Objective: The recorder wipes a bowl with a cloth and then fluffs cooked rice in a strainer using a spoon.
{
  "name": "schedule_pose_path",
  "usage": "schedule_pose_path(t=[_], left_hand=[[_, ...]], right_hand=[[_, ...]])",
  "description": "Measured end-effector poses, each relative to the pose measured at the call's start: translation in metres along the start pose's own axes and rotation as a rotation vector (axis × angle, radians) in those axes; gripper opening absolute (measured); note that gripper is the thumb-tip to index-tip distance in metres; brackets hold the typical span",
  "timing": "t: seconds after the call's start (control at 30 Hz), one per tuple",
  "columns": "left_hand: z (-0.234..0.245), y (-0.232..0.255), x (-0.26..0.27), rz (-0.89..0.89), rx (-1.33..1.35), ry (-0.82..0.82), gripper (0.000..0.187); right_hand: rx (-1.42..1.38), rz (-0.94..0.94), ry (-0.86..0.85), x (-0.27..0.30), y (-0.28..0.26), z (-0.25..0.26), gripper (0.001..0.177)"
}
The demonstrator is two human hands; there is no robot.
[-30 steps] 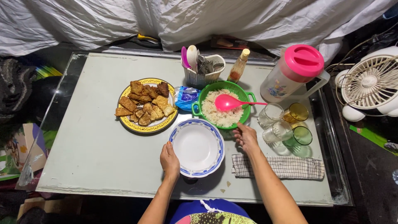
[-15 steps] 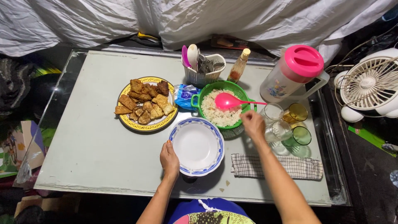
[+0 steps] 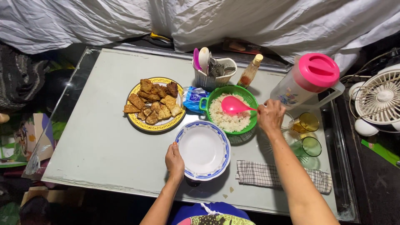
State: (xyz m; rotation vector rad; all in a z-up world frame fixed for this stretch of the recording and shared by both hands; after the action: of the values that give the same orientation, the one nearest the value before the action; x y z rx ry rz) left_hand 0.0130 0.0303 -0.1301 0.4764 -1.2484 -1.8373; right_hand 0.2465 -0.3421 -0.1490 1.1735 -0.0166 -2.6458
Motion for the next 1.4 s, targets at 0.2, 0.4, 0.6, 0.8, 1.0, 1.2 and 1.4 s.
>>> schedule_pose_path(t=[0.2,0.4,0.6,0.8,1.0,1.2,1.4], left_hand=[[-0.002,0.009,-0.001,0.004,-0.016,-0.007,0.047],[-0.003,0.005,-0.003,-0.005,-0.015,-0.023,0.047],[-0.001,0.005,-0.002,-0.019,-0.006,-0.022,0.047],[-0.003,-0.002,-0.003,-0.016,0.011,-0.018,0.046],[-0.006,-0.013,-0.006,-0.061,-0.060,0.046,0.036],[-0.012,0.000,-0.018,-0.185,-0.111,0.083,0.021],[-0.015,0.010,-0.031,-0.436,-0.240,0.103,0.042]], right_hand=[[-0.139,-0.123,-0.429,-0.026,-0.034,0.038,0.029],[-0.118,-0.056,-0.380,-0.032,-0.087,0.094,0.017],[-0.095,-0.042,-0.475,0.018,-0.092,0.072,0.039],[-0.128,-0.086,-0.495,-0.021,-0.091,0.102,0.037],[-0.178,-0.168,-0.687,0.018,-0.085,0.068,0.043],[-0.140,-0.215,-0.710,-0.019,-0.097,0.123,0.035],[-0.208,-0.271,-0.733,0.014,-0.091,0.099,0.036]])
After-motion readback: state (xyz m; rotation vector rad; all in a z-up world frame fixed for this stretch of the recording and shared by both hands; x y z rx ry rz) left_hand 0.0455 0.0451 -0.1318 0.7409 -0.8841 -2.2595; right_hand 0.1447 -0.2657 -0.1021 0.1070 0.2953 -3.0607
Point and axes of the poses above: each hand's wrist, its own x-axis away from the middle knuckle, its own z-axis out of the back of the hand, y = z × x, the point moved 3 cm from there along -x, towards the middle knuckle, and after that the axes turned 15 degrees about y, right-handed, at the moved point
